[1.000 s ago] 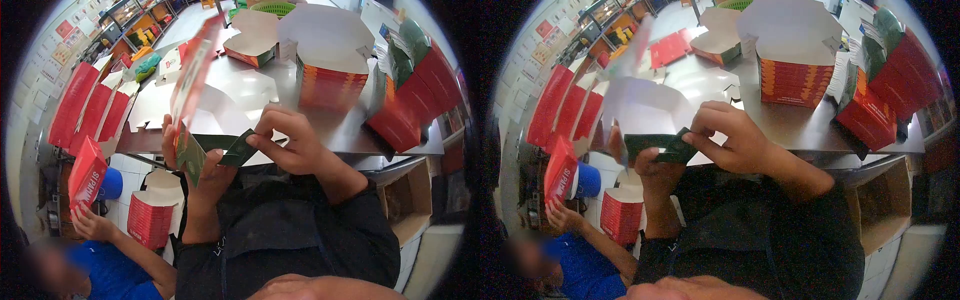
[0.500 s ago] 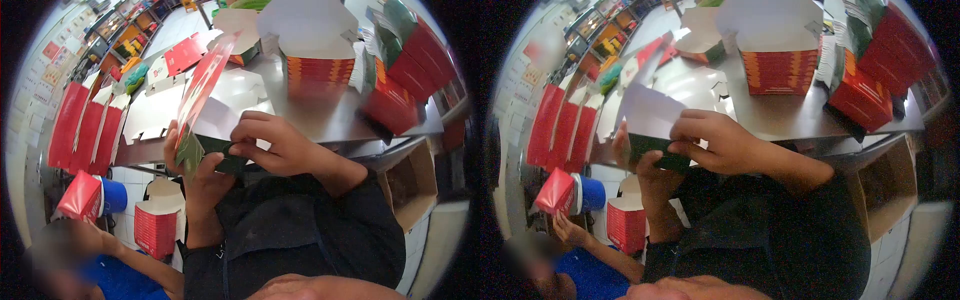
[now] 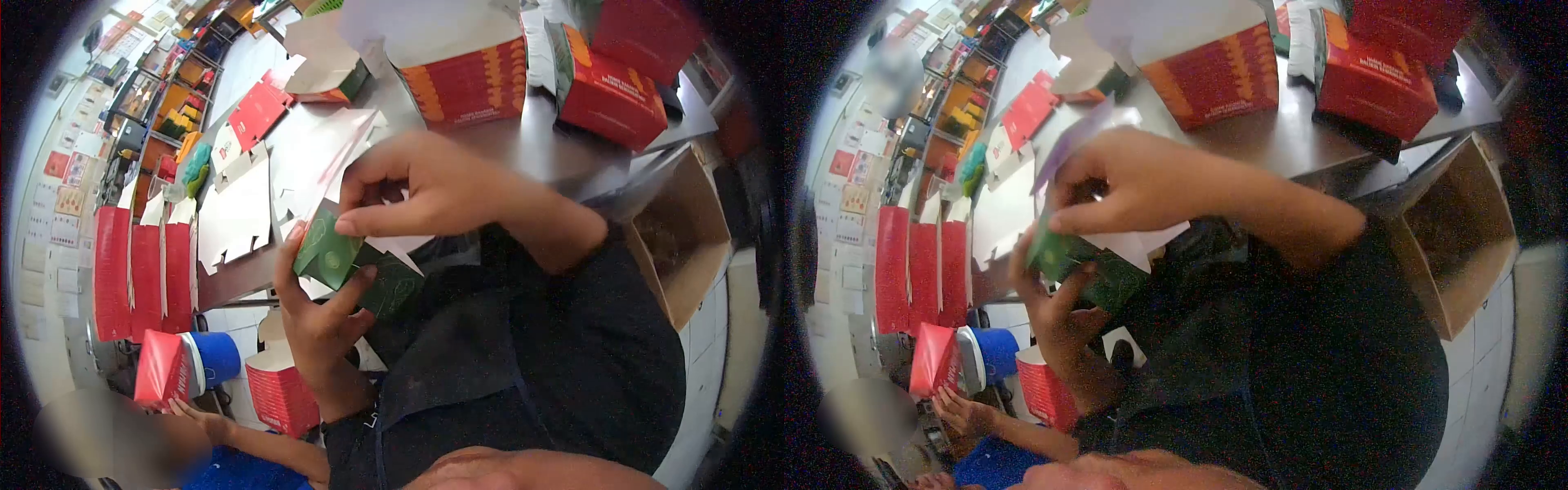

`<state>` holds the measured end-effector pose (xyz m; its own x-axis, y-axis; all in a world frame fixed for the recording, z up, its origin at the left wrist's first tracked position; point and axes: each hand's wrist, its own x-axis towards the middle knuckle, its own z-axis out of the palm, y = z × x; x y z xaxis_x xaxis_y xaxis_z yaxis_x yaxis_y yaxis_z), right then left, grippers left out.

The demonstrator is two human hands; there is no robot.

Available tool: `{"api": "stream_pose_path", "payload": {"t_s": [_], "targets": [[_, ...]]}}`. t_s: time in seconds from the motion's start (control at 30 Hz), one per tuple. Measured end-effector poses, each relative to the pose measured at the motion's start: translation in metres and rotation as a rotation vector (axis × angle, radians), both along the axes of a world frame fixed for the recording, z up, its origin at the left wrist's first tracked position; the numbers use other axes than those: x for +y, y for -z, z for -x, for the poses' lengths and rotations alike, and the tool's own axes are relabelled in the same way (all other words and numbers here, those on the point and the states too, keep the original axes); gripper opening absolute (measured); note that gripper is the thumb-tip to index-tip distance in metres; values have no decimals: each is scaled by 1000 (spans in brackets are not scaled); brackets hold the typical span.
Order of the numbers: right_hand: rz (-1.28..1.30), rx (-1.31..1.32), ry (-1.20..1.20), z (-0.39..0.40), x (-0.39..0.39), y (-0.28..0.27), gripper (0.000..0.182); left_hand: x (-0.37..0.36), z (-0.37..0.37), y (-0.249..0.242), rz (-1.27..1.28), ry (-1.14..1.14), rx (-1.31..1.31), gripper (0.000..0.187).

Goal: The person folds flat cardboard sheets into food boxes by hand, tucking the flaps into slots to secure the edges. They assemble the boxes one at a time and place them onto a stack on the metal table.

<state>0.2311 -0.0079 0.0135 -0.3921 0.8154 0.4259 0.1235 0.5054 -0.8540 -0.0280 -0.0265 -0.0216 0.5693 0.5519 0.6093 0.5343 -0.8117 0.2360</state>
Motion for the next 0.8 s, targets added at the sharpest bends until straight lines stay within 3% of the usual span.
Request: {"api": "stream_pose_path", "payload": {"t_s": [0.1, 0.2, 0.3, 0.4, 0.5, 0.7, 0.8], "targets": [[-112, -48, -51, -12, 8, 3, 25, -2, 1, -1, -9, 61, 0, 65], [-130, -62, -138, -20, 6, -8, 24, -18, 0, -14, 196, 124, -61, 65], [-179, -71, -205, -25, 3, -14, 24, -38, -15, -41, 619, 51, -306, 56], [-147, -118, -238, -27, -5, -23, 26, -29, 1, -34, 584, 241, -307, 52], [-59, -88, -204, -18, -15, -20, 29, -39, -7, -43, 878, 38, -525, 52], [7, -73, -115, -10, -24, -18, 38, -36, -15, -33, 523, 70, -343, 48], [-59, -139, -53, -7, -23, -11, 42, -37, -24, -43, 700, 21, -489, 47]]}}
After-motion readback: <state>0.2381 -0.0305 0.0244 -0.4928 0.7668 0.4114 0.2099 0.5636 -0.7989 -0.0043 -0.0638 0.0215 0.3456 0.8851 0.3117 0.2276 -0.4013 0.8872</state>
